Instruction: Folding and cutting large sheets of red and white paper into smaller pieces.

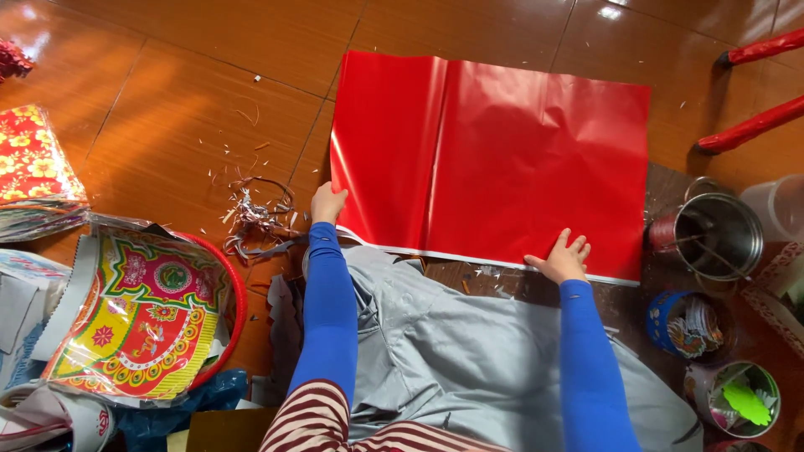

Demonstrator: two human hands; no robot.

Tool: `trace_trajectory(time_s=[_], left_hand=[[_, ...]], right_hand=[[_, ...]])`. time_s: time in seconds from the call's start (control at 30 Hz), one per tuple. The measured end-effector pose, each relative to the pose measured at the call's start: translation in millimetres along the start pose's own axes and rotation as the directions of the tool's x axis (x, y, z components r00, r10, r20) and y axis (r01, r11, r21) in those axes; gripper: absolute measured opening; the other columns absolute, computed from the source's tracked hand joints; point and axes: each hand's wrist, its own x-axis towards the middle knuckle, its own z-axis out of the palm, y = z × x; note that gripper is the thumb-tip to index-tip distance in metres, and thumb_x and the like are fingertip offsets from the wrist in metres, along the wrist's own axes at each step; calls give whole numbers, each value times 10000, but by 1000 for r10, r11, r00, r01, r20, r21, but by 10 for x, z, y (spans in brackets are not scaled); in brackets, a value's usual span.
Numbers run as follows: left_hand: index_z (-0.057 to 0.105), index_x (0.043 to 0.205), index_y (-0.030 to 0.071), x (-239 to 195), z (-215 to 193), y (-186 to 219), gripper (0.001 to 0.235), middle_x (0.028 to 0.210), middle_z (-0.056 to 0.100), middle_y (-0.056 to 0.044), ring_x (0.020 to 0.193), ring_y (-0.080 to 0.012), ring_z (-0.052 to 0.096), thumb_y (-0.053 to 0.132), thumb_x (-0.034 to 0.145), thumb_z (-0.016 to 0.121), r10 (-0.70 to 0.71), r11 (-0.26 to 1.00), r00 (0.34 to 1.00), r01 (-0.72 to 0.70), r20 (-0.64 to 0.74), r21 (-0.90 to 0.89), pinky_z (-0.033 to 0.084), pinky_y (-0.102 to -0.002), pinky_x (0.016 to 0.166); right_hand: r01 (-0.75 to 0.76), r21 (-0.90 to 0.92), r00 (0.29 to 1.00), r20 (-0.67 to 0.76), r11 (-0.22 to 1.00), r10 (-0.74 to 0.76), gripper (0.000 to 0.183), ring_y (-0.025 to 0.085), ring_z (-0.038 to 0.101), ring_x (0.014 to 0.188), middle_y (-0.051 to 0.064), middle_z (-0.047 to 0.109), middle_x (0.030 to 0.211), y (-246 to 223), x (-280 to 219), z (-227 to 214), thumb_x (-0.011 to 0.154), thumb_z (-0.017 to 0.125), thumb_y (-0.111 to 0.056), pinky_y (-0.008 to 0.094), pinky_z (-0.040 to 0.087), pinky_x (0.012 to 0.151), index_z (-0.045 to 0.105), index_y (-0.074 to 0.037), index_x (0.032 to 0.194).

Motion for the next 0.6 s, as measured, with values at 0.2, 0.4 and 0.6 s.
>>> trace_trajectory(time_s=[0.2,0.4,0.6], left_hand=[[709,1169,5,61,95,51,298,956,761,-113,772,-173,701,80,883,676,138,780,952,67,275,-622,567,-359,696],[658,1217,-2,-353,-197,778,329,1024,745,-173,866,-260,687,65,896,632,306,867,940,-211,149,-451,551,-386,759],[660,1199,17,-176,244,310,331,1080,737,-214,1010,-339,691,71,873,642,274,933,960,-250,60,-261,538,-407,850]], right_hand=[[-4,15,1000,-1,1000,4,1371,541,4,1546,329,-11,1678,0,-1,-2,674,856,-629,708,272,1159,54,-104,1653],[23,35,999,-34,999,-22,1376,542,-7,1554,344,-12,1673,1,-104,-46,660,848,-626,698,238,1179,42,-153,1669],[195,213,972,-170,957,-161,1199,565,143,1518,409,151,1626,225,19,96,834,760,-606,586,219,1229,85,-110,1692]])
